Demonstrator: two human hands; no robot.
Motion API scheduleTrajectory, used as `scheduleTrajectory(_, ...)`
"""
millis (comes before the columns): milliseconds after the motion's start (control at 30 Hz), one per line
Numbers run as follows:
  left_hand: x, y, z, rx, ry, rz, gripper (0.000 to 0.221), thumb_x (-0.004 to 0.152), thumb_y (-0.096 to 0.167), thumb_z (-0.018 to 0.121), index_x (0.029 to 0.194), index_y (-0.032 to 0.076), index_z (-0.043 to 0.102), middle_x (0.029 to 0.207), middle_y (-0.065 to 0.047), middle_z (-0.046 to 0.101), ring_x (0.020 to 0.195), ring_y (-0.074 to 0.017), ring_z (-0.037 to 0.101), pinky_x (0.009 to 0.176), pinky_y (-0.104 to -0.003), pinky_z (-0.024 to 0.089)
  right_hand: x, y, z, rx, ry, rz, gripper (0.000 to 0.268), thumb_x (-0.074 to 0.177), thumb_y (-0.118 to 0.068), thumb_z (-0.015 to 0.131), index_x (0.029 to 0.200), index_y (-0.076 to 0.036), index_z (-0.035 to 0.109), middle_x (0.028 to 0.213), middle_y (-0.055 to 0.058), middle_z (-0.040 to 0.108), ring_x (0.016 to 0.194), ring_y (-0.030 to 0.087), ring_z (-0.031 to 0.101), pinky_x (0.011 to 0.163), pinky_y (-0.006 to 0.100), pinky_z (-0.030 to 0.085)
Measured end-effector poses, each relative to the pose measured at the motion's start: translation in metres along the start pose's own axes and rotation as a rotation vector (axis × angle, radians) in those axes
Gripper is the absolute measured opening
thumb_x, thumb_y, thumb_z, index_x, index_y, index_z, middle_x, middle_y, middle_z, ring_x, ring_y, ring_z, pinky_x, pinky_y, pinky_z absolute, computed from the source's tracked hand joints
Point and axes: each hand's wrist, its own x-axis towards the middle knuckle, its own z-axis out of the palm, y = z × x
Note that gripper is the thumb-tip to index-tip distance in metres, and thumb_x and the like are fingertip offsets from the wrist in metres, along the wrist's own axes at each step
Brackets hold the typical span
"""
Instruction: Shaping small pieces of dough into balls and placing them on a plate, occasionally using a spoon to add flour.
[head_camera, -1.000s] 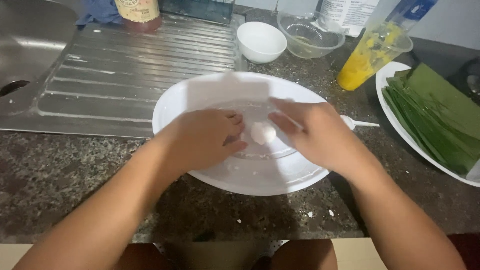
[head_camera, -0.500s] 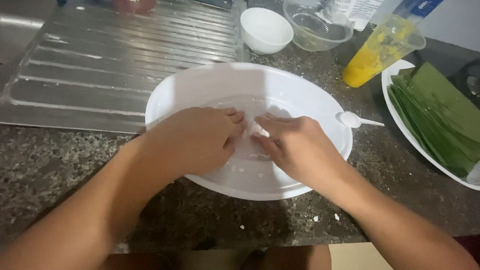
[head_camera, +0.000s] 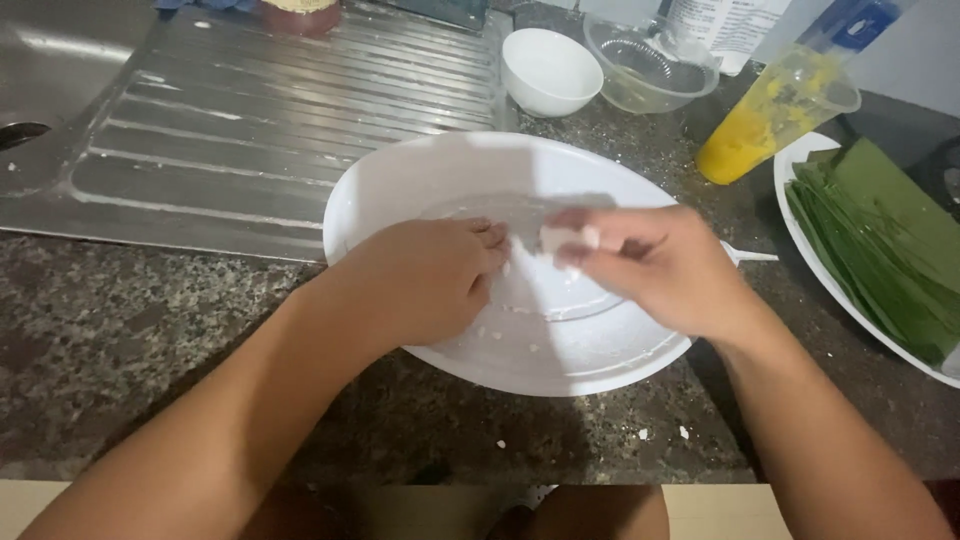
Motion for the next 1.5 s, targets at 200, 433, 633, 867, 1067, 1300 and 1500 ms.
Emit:
scheduleTrajectory(200,-0.001,0.0,-0.005,0.011,-0.022,0.021,0.051,0.101,0.027,0.035,0.146,0.006,0.048,0.159,-0.005,0.04,0.15,-0.0224,0.031,0.121,-0.039,0.026,0.004,0.011,0.004,0.169,0.128,0.076,0.014,0.088,-0.005,0.07,0.102,-0.007,0.072,0.087,0.011,0.078,0.07,0.017,0.072,0.064,0.031,0.058)
scheduleTrajectory(433,-0.001,-0.002,-0.005,0.008,0.014,0.013,0.051,0.099,0.028,0.038,0.145,0.011,0.051,0.157,-0.002,0.044,0.149,-0.0196,0.034,0.119,-0.038,0.029,0.007,-0.014,0.008,-0.147,0.035,0.128,0.023,0.089,-0.023,0.071,0.106,-0.011,0.079,0.101,0.011,0.081,0.097,0.032,0.076,0.084,0.043,0.058)
scheduleTrajectory(633,-0.002,0.001,-0.006,0.002,0.068,0.024,0.047,0.097,0.024,0.04,0.138,0.008,0.058,0.151,-0.004,0.052,0.143,-0.0212,0.043,0.115,-0.039,0.036,0.005,-0.015,0.001,-0.435,-0.094,0.037,0.04,0.101,-0.033,0.048,0.114,-0.008,0.075,0.119,0.013,0.073,0.117,0.034,0.063,0.108,0.048,0.037)
scheduleTrajectory(867,0.002,0.009,-0.005,-0.061,0.212,0.012,0.045,0.098,0.027,0.039,0.133,0.012,0.063,0.143,-0.003,0.059,0.129,-0.0263,0.056,0.108,-0.041,0.043,-0.001,-0.025,-0.025,-0.364,-0.197,0.126,0.062,0.104,-0.041,0.025,0.133,0.001,0.061,0.137,0.023,0.059,0.139,0.038,0.043,0.124,0.052,0.012)
scheduleTrajectory(1067,0.019,0.048,0.0,-0.198,0.278,0.087,0.053,0.09,0.046,0.065,0.121,0.002,0.066,0.121,-0.015,0.066,0.119,-0.0313,0.061,0.101,-0.041,0.05,-0.021,-0.037,-0.045,-0.333,-0.182,0.084,0.046,0.082,-0.022,0.074,0.123,-0.003,0.071,0.116,0.021,0.073,0.118,0.039,0.064,0.104,0.053,0.046)
scheduleTrajectory(1300,0.048,0.029,-0.003,-0.094,0.247,0.203,0.044,0.092,0.043,0.065,0.105,0.002,0.069,0.098,-0.012,0.064,0.094,-0.0275,0.063,0.088,-0.038,0.053,-0.02,-0.025,-0.035,-0.156,-0.124,0.085,0.044,0.079,-0.02,0.076,0.121,-0.005,0.073,0.112,0.024,0.075,0.115,0.045,0.065,0.099,0.053,0.051)
scheduleTrajectory(1500,0.051,0.024,-0.001,-0.121,0.234,0.214,0.033,0.095,0.04,0.064,0.092,0.007,0.068,0.083,-0.005,0.057,0.081,-0.0239,0.061,0.075,-0.035,0.052,-0.015,-0.005,-0.029,-0.175,-0.072,0.071,0.04,0.08,-0.024,0.075,0.117,-0.01,0.076,0.106,0.019,0.078,0.108,0.042,0.07,0.09,0.05,0.056)
